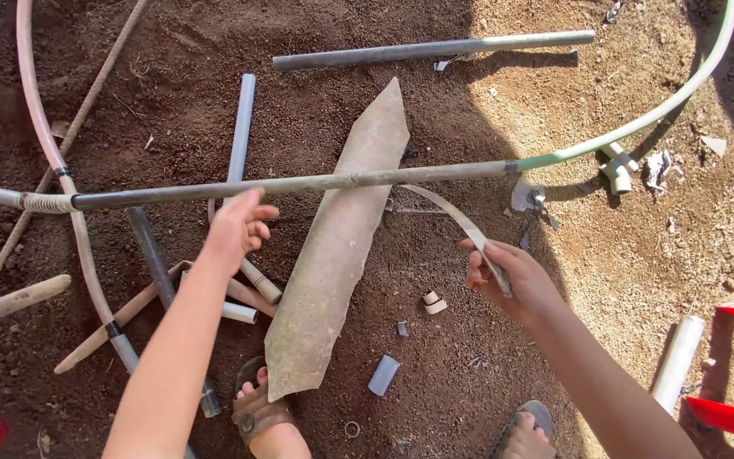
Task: A person sits on the ground and uses a bare hacksaw blade to saw a PVC pipe, then wraps a piece of flexible corrugated tubing around a pipe.
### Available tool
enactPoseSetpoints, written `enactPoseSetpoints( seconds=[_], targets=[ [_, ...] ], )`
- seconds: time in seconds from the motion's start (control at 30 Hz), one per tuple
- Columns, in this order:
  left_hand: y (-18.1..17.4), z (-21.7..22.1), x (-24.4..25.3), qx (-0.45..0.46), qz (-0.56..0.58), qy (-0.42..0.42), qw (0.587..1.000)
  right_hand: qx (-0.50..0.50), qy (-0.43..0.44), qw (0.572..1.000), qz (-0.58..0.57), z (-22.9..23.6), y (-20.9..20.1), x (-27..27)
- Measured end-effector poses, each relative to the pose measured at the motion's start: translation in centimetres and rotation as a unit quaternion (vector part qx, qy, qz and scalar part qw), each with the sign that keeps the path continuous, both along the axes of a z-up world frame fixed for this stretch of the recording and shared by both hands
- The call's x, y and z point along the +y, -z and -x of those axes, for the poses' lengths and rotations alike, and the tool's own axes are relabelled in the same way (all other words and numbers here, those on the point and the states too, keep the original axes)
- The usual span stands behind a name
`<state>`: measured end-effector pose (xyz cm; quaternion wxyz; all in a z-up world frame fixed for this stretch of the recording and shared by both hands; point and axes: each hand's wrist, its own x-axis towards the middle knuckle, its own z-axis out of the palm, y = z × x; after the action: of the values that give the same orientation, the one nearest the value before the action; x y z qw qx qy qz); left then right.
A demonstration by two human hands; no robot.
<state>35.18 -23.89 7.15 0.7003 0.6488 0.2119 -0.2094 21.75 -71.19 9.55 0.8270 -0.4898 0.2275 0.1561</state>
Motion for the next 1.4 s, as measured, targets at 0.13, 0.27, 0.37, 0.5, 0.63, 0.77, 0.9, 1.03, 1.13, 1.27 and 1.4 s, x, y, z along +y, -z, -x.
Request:
enactPoseSetpoints(
  seconds=[0.13, 0.27, 0.37, 0.5, 0.63, 0.77, 0.9, 1.03, 1.13, 1.27, 1.4],
  targets=[
    [5.2, 3.9, 0.9, 0.079, -0.001, 0.037, 0.996, 0.001, -0.007, 1.000, 0.013, 0.3, 0.6, 0.9],
    [7.6, 6.3, 1.9, 0.120, 0.010, 0.036, 0.992, -0.003, 0.005, 1.000, 0.002, -0.8, 0.5, 0.6],
    [5.6, 6.4, 1.8, 0.122, -0.002, 0.026, 0.992, 0.008, -0.013, 1.000, 0.005, -2.4, 0.1, 0.0],
    [5.7, 6.4, 2.1, 0.116, 0.008, 0.005, 0.993, 0.015, -0.021, 1.000, -0.002, -3.8, -1.7, 0.2],
    [6.7, 6.5, 2.5, 0.111, 0.005, -0.015, 0.994, -0.003, 0.003, 1.000, -0.007, -4.0, -2.8, 1.2],
    [7.7, 6.3, 2.7, 0.110, -0.007, -0.015, 0.994, -0.018, 0.010, 1.000, -0.014, -4.1, -3.0, 1.3],
    [7.6, 6.3, 2.7, 0.114, -0.021, -0.013, 0.993, -0.025, 0.007, 1.000, -0.004, -4.2, -3.1, 1.4],
    [7.5, 6.2, 2.5, 0.115, -0.032, -0.015, 0.993, -0.034, 0.011, 0.999, -0.016, -4.3, -3.6, 1.7],
    [7.2, 6.1, 2.5, 0.113, -0.036, -0.013, 0.993, -0.030, 0.010, 0.999, -0.015, -4.2, -4.0, 1.9],
    [7.8, 5.7, 2.6, 0.109, -0.034, -0.013, 0.993, -0.023, 0.014, 1.000, -0.016, -4.4, -4.4, 1.9],
    [6.6, 5.6, 1.9, 0.103, -0.043, -0.012, 0.994, -0.025, 0.017, 0.999, -0.017, -4.6, -5.1, 2.4]
  ],
)
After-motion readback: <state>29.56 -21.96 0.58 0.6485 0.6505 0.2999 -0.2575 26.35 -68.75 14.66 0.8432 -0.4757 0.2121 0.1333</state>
